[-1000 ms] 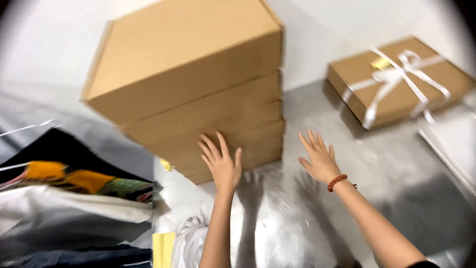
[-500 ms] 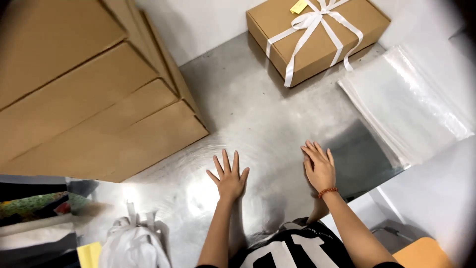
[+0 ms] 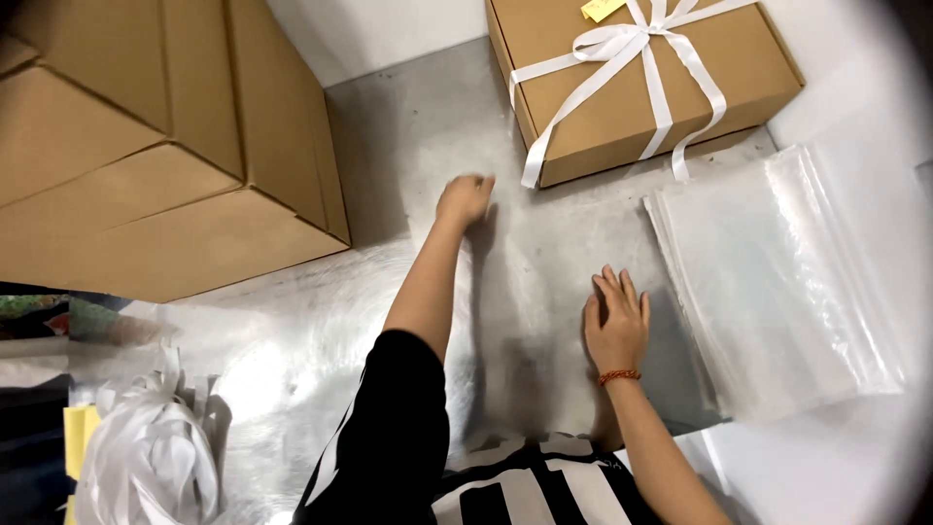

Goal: Folding a pair of shorts, placing them into a plastic bag, and then into a cardboard box for shipping.

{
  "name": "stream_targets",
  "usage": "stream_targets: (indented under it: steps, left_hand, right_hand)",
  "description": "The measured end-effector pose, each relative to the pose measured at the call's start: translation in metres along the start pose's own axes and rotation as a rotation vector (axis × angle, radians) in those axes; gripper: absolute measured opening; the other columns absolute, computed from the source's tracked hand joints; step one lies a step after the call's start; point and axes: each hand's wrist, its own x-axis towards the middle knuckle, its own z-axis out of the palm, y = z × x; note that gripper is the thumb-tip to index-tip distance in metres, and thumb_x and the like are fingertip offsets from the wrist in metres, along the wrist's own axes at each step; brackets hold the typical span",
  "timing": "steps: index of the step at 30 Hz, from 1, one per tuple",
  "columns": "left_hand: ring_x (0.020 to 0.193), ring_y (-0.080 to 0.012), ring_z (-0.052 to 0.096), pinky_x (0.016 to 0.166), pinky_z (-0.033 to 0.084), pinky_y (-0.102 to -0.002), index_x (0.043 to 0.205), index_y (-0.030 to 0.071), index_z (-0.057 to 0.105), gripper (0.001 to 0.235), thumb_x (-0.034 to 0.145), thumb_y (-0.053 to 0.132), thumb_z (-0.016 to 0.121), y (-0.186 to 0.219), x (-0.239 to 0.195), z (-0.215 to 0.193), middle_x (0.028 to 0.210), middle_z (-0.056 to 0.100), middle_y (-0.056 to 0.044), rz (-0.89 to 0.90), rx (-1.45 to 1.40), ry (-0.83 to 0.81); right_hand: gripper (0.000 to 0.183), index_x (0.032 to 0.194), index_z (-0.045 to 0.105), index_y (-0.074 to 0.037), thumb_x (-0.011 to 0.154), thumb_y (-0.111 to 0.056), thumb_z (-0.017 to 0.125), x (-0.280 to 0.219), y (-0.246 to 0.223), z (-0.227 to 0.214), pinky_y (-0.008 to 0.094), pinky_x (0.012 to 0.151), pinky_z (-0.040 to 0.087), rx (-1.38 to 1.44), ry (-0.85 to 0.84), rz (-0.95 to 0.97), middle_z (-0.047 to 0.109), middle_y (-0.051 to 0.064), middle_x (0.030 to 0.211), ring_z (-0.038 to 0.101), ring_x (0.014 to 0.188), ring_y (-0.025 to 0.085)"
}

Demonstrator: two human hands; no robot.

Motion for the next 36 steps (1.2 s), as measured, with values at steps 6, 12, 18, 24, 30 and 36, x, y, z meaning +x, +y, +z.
stream_targets:
  steps: [6, 12, 18, 24, 30, 36]
  left_hand:
    - [0.103, -0.0427, 0.078, 0.081, 0.063, -0.055, 0.116, 0.016, 0.080, 0.066, 0.098, 0.070, 0.047, 0.116, 0.012, -0.035, 0.102, 0.080, -0.017, -0.088, 0.005, 0.154]
    - [0.113, -0.0481, 0.074, 0.095, 0.060, -0.061, 0.134, 0.009, 0.067, 0.060, 0.108, 0.050, 0.032, 0.147, 0.008, -0.038, 0.116, 0.076, -0.026, -0.121, 0.013, 0.092]
    - [0.112, -0.0505, 0.073, 0.098, 0.057, -0.062, 0.132, 0.008, 0.063, 0.053, 0.111, 0.038, 0.026, 0.121, -0.009, -0.048, 0.115, 0.075, -0.028, -0.156, 0.128, 0.101]
    - [0.095, -0.0484, 0.078, 0.081, 0.063, -0.060, 0.117, 0.007, 0.067, 0.044, 0.112, 0.037, 0.036, 0.028, -0.091, -0.065, 0.096, 0.076, -0.024, -0.137, 0.279, 0.241]
    - [0.088, -0.0507, 0.078, 0.073, 0.064, -0.058, 0.111, -0.001, 0.062, 0.039, 0.113, 0.028, 0.035, -0.034, -0.244, -0.067, 0.092, 0.075, -0.031, -0.191, 0.287, 0.180]
    - [0.088, -0.0506, 0.078, 0.075, 0.064, -0.058, 0.114, -0.001, 0.059, 0.038, 0.114, 0.025, 0.031, -0.041, -0.316, -0.081, 0.099, 0.074, -0.030, -0.285, 0.262, 0.076]
  right_hand:
    - [0.028, 0.134, 0.069, -0.026, 0.108, -0.026, 0.058, 0.007, -0.003, -0.005, 0.050, 0.132, 0.022, 0.018, -0.054, 0.009, 0.058, -0.006, 0.161, 0.043, 0.156, 0.017]
    - [0.028, 0.133, 0.066, -0.031, 0.107, -0.027, 0.056, 0.008, 0.001, 0.001, 0.049, 0.133, 0.021, -0.038, -0.031, -0.039, 0.055, -0.012, 0.163, 0.041, 0.156, 0.015]
    - [0.028, 0.131, 0.067, -0.031, 0.105, -0.025, 0.058, 0.011, 0.003, 0.005, 0.048, 0.132, 0.022, -0.030, 0.006, -0.056, 0.057, -0.013, 0.161, 0.043, 0.155, 0.013]
    - [0.028, 0.122, 0.074, -0.020, 0.096, -0.015, 0.068, 0.018, 0.005, 0.005, 0.058, 0.122, 0.039, 0.052, 0.146, -0.106, 0.067, 0.005, 0.151, 0.058, 0.144, 0.029]
    - [0.034, 0.129, 0.070, -0.016, 0.096, -0.008, 0.073, 0.015, 0.030, 0.024, 0.047, 0.107, 0.052, 0.239, 0.254, -0.047, 0.053, 0.007, 0.131, 0.061, 0.124, 0.032]
    - [0.037, 0.150, 0.045, 0.001, 0.116, -0.009, 0.054, 0.021, 0.025, 0.007, 0.053, 0.107, 0.050, 0.414, 0.209, -0.059, 0.033, 0.022, 0.147, 0.057, 0.122, 0.040]
